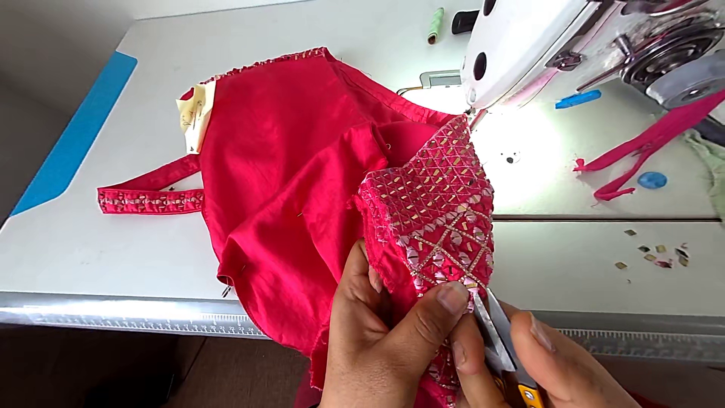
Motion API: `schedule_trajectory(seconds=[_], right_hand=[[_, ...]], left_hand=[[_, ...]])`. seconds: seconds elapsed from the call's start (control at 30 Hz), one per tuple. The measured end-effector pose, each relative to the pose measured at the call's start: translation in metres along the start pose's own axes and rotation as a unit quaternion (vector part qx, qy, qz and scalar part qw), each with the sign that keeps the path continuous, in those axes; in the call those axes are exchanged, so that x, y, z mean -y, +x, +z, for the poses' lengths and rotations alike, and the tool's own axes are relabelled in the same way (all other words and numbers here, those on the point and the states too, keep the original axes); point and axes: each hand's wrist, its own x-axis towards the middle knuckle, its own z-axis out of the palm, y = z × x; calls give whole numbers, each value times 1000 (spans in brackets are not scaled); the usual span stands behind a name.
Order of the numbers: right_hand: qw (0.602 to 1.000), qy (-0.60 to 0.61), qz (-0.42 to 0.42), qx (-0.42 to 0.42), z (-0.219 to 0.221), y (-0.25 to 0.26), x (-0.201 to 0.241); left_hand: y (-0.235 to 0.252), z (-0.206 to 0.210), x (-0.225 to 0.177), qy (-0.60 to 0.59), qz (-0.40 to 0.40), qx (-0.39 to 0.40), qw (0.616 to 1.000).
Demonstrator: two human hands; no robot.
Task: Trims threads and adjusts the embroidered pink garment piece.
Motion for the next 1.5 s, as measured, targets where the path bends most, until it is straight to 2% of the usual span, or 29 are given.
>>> schedule_trajectory(seconds=[0.4, 0.63, 0.8, 0.93, 1.0, 1.1, 1.23, 1.3, 1.33, 1.43, 1.5], right_hand=[[992, -101, -71, -39, 5, 2, -6], [997, -66, -42, -2, -2, 2, -3], [992, -103, -61, -29, 3, 3, 0], [993, -111, -40, 27, -5, 1, 4], [982, -168, -64, 55, -11, -1, 7], [953, -272, -121, 56, -19, -3, 14], [956, -237, -171, 13, -27, -5, 17], [926, -326, -192, -14, -28, -5, 22], [894, -391, -213, -41, -28, -5, 24], [759, -561, -309, -123, -31, 0, 22], [691, -609, -365, -138, -37, 6, 19]], left_hand=[[0, 1, 1, 18, 14, -14, 1000], [0, 1, 1, 11, 12, -4, 1000], [-1, 1, 2, 22, 14, -9, 1000], [-1, 2, 0, 6, 12, -18, 1000], [-2, 2, -1, 3, 20, -14, 1000], [-1, 9, 0, 26, 41, -18, 999], [6, 21, 7, 108, 93, -75, 987], [6, 22, 8, 130, 98, -81, 983], [6, 21, 8, 135, 100, -80, 983], [3, 18, 9, 144, 99, -68, 982], [2, 16, 9, 139, 101, -58, 983]])
